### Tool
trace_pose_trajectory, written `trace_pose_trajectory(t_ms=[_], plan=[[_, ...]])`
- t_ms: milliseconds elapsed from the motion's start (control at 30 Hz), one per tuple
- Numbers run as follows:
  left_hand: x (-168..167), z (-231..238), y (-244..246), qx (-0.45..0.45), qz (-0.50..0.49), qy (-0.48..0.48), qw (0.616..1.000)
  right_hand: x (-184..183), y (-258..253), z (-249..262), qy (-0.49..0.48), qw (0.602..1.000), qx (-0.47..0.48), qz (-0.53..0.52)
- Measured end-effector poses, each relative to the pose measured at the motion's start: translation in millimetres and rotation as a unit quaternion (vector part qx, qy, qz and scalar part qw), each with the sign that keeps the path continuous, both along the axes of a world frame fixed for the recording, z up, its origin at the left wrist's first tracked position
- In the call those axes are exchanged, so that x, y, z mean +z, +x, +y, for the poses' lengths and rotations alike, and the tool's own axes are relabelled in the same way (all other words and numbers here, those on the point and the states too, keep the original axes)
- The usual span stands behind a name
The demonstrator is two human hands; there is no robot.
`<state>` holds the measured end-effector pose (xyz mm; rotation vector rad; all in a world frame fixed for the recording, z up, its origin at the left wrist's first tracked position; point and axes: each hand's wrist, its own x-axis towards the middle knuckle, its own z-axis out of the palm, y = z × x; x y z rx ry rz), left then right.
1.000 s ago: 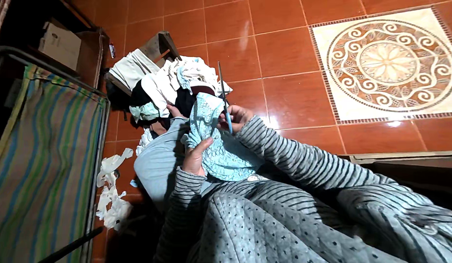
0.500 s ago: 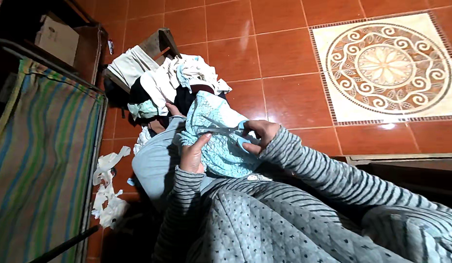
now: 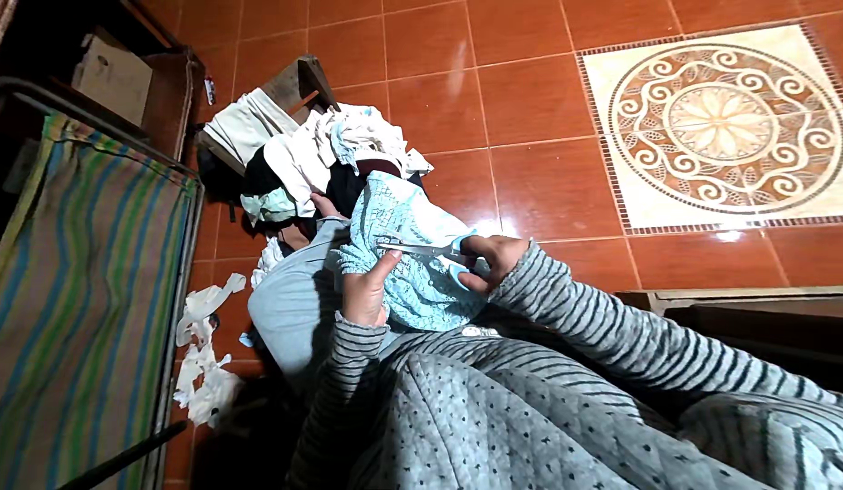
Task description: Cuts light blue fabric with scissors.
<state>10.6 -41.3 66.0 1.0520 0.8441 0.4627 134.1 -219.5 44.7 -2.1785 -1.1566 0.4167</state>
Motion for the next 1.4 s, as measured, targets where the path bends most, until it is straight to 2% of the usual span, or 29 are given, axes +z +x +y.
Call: trace_pose_trajectory(t_ms=[267, 1233, 1300, 1400], plan=[[-1, -3, 1, 0.000, -0.010, 0.035, 0.999, 7, 1, 0, -0.064, 0.997, 0.009, 0.030], [-4, -3, 1, -0.004, -0.001, 0.057, 0.998, 8, -1, 0, -0.093, 0.989, 0.032, 0.106], [-1, -1, 0, -0.012, -0.006, 0.041, 0.999, 9, -2, 0, -0.074, 0.985, 0.014, 0.155], [6, 17, -7, -0.020, -0.078, -0.055, 0.995, -8, -1, -2, 0.034, 0.975, -0.040, 0.215]])
